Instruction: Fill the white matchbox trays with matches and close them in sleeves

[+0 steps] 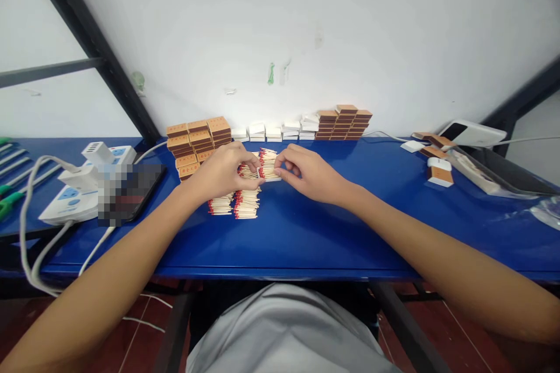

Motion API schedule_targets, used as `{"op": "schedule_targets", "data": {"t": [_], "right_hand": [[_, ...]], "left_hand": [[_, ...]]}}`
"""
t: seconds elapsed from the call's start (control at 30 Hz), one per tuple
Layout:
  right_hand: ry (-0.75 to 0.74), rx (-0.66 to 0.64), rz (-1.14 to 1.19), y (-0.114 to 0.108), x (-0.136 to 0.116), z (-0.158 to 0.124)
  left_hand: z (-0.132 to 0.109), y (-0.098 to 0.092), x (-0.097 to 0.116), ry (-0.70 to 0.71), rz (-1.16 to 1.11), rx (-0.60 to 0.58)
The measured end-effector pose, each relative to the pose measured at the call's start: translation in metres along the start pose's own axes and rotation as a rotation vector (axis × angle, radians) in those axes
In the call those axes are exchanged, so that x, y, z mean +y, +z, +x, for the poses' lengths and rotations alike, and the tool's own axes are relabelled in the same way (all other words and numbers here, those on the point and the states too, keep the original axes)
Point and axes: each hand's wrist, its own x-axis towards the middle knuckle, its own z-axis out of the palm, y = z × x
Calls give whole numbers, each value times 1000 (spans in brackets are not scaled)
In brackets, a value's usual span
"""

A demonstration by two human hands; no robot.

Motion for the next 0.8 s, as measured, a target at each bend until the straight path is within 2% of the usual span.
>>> {"op": "schedule_targets", "data": {"t": [0.13, 0.27, 0.4, 0.57, 0.8], "right_hand": [[1, 4, -10, -1, 1, 0], [37, 33, -52, 3, 7, 1], [74, -39, -85, 11, 15, 3], [105, -141, -109, 20, 17, 5], [101, -169, -131, 20, 18, 6]], "left_hand": [[0, -3, -3, 5, 28, 11], [1, -10, -9, -27, 147, 55], [2, -14, -12, -102, 232, 44], [2, -9, -13, -101, 251, 47], [2, -9, -14, -95, 217, 33]]}}
